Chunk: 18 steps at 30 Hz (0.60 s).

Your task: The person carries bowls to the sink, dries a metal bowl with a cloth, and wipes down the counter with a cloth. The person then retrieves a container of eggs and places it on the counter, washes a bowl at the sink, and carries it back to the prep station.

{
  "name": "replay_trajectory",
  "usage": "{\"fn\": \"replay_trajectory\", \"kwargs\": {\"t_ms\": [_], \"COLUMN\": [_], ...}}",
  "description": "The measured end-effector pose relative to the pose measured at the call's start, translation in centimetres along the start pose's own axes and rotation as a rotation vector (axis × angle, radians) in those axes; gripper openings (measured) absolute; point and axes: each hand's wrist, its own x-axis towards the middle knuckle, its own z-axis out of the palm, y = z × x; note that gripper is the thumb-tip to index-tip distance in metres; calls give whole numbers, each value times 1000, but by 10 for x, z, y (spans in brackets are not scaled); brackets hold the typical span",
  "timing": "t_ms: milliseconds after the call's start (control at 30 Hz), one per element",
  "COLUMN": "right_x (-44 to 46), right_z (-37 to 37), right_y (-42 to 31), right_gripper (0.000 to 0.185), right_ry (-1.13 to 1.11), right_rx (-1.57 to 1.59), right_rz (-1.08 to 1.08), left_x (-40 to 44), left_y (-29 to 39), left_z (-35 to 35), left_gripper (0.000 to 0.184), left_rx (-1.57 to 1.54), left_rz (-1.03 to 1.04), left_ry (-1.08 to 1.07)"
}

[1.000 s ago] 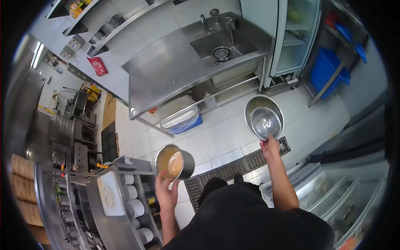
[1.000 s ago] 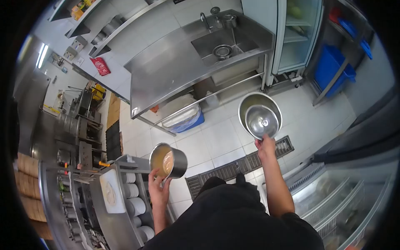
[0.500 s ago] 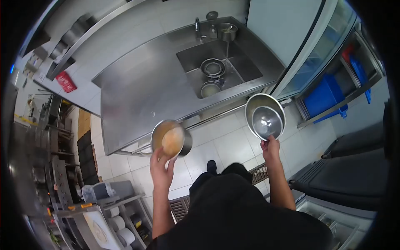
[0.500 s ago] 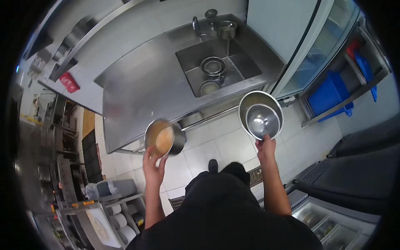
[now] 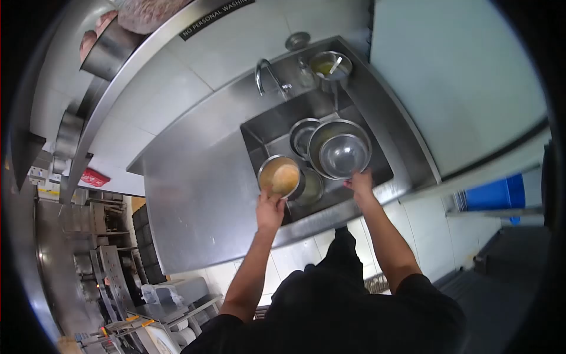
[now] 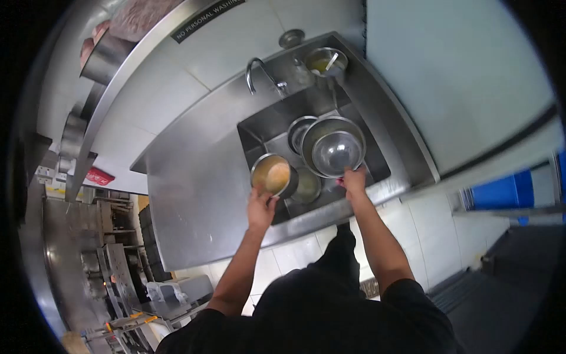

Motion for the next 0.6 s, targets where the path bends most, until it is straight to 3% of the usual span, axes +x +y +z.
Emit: {"fn": "replay_trajectory", "kwargs": {"t_ms": [33, 133, 267, 367, 467, 533, 600], "right_x": [44, 161, 219, 203, 185, 207, 220], "right_z": [15, 59, 78, 75, 60, 37, 41], "right_y": [12, 69, 85, 66, 64, 107, 91], "right_gripper": [45, 28, 36, 46, 51, 52, 51], "right_ry": [-60, 72, -63, -128, -32, -28, -65], "right_rx": [-36, -152, -179, -112, -309, -539, -705], "right_rz": [57, 147, 264, 178, 96, -148, -407], "left_x": [18, 66, 108, 133, 149, 160, 158], "left_y": [-3, -20, -55, -85, -117, -130, -152], "left_z": [15, 55, 100, 132, 163, 183, 207], "left_gripper": [20, 21, 24, 25, 24, 25, 25], "left_rx": [18, 111, 185, 218, 202, 191, 106], "left_rz": [-44, -156, -230, -328, -416, -461, -505], "left_ry": [-13, -103, -172, -254, -234, -235, -290]}}
